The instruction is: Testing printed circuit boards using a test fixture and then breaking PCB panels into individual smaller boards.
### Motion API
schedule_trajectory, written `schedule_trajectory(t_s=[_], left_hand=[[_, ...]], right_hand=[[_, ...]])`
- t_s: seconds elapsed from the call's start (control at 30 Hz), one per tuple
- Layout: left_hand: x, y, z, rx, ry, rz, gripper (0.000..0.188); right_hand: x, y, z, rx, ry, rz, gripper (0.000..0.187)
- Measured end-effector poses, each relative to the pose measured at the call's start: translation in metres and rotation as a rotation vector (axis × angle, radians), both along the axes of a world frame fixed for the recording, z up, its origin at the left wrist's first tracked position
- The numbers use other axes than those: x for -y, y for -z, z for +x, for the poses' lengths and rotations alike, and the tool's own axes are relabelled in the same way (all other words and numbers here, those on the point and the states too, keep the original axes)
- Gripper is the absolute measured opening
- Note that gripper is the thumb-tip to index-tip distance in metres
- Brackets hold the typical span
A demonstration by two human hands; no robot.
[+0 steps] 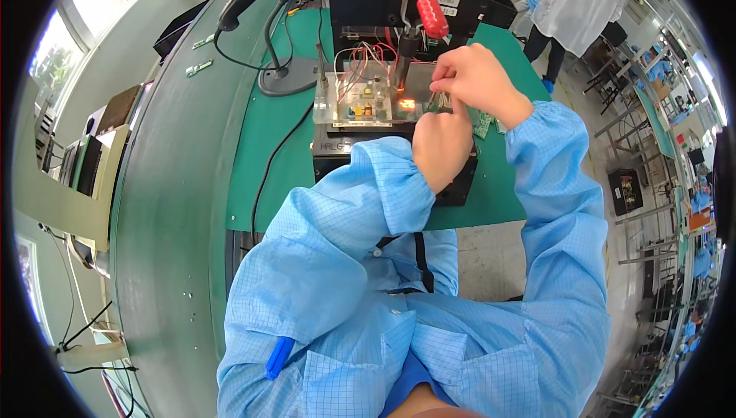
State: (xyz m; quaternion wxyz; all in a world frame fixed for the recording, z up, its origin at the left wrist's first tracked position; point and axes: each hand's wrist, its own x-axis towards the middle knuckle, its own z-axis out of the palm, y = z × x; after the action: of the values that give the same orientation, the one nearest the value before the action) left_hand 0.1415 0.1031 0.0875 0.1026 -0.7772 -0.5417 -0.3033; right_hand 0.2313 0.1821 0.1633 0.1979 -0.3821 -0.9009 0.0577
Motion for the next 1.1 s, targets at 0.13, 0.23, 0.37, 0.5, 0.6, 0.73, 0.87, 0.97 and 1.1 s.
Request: schedule_trajectory(t_s=[0.13, 0.23, 0.37, 0.5, 0.6, 0.73, 0.87, 0.97, 1.1], left_hand=[[-0.003, -0.003, 0.007, -0.086, -0.020, 0.013, 0.008], [-0.001, -0.001, 0.009, -0.093, -0.059, 0.021, 0.003], [-0.010, 0.008, 0.015, -0.103, -0.047, 0.058, 0.005], [-0.016, 0.013, 0.026, -0.237, -0.116, -0.017, 0.016], [-0.017, 0.012, 0.030, -0.215, -0.155, -0.095, 0.025], [-0.014, 0.010, 0.022, -0.168, -0.049, -0.042, 0.030], [-0.012, 0.011, 0.023, -0.208, -0.043, -0.117, 0.036], [-0.010, 0.007, 0.021, -0.197, -0.067, -0.099, 0.037], [-0.011, 0.008, 0.019, -0.191, -0.067, -0.110, 0.039]], right_hand=[[0.001, -0.006, -0.005, 0.034, 0.016, -0.003, 0.012], [0.001, 0.005, -0.001, -0.018, -0.041, 0.053, 0.011], [0.004, 0.001, 0.000, -0.087, 0.037, -0.063, 0.010], [0.001, 0.006, -0.001, -0.053, 0.006, -0.009, 0.012], [-0.001, 0.005, 0.002, -0.064, 0.010, -0.035, 0.012], [0.001, 0.004, -0.001, -0.071, 0.006, -0.027, 0.013], [0.004, 0.009, 0.001, -0.110, 0.029, -0.031, 0.014], [0.002, 0.007, 0.001, -0.106, 0.049, -0.047, 0.015], [0.006, 0.010, 0.000, -0.138, 0.030, -0.015, 0.013]])
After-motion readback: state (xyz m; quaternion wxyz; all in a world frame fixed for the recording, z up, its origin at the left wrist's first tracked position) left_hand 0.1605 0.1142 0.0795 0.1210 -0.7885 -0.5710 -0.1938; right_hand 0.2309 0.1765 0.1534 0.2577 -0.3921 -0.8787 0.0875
